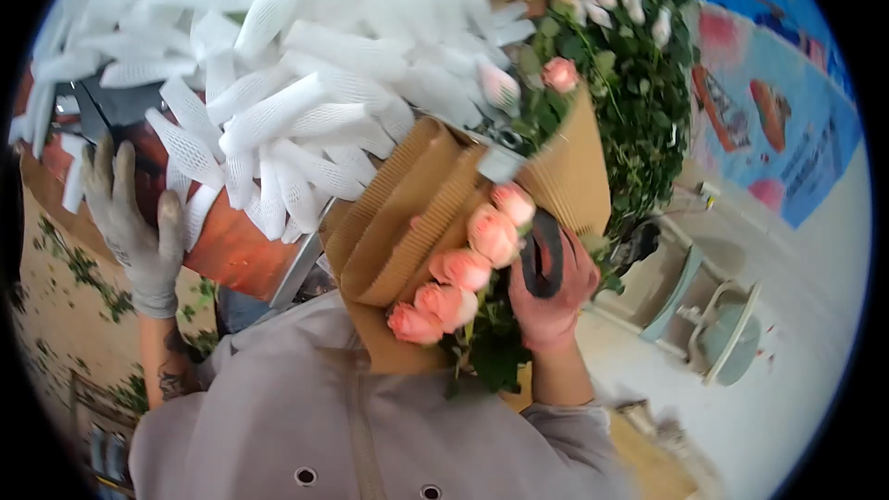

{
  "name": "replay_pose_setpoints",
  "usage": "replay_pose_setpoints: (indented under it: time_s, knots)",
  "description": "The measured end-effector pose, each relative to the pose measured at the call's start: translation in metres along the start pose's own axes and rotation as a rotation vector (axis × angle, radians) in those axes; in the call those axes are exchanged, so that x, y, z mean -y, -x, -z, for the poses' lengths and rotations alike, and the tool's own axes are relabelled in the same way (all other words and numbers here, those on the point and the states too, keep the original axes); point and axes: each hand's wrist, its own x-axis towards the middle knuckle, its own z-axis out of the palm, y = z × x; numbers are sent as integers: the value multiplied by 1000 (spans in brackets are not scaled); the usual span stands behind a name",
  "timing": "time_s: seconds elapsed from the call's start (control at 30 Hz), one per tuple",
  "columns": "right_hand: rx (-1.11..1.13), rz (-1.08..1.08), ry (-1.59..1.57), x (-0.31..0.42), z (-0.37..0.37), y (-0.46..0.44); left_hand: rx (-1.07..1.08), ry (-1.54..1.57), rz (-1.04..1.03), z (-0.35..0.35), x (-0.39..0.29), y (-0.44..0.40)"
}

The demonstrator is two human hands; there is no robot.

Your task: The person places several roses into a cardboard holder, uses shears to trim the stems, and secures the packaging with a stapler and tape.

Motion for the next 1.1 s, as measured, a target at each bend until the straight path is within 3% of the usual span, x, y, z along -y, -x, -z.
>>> replay_pose_setpoints:
  time_s: [0.07, 0.13, 0.2, 0.27, 0.33, 0.43, 0.53, 0.57, 0.67, 0.7, 0.8, 0.87, 0.93, 1.0, 1.03, 1.07, 1.1]
  knots:
    - [-1, 42, -97, -1, 7, -5, -21, 66, -39, 4, -1, 1]
    - [110, -112, -183, 1, 18, -3, -62, 8, -82, 22, -9, -5]
    - [-27, 16, -95, -3, 14, -1, -105, 162, -236, 45, -37, -26]
    - [-65, 27, -75, -7, 7, 2, 191, 342, -338, 65, -75, -50]
    - [78, -33, -75, -8, 9, -2, 441, 420, -421, 69, -119, -75]
    - [-67, 55, 80, -10, 0, 4, 655, 375, -581, 48, -155, -95]
    - [-63, 124, -41, -19, -2, 4, 797, 286, -756, 33, -168, -98]
    - [-188, 158, -13, -18, -7, 6, 846, 260, -709, 29, -171, -95]
    - [-105, 116, -23, -17, -6, 8, 838, 331, -692, 11, -159, -89]
    - [-262, 160, -6, -18, -12, 10, 848, 321, -703, 12, -161, -91]
    - [-202, 148, -18, -20, -18, 10, 831, 282, -734, 18, -171, -90]
    - [-153, 131, -53, -19, -12, 8, 749, 195, -755, 32, -180, -93]
    - [-107, 99, -85, -22, -13, 5, 536, 224, -720, 62, -181, -92]
    - [-322, 205, -29, -22, -19, 9, 616, 262, -770, 92, -199, -76]
    - [-150, 148, -23, -18, -7, 4, 720, 198, -808, 99, -211, -62]
    - [-153, 146, -34, -17, -3, 3, 820, 129, -840, 103, -217, -53]
    - [-111, 132, -46, -17, -3, 2, 738, 157, -834, 90, -211, -44]
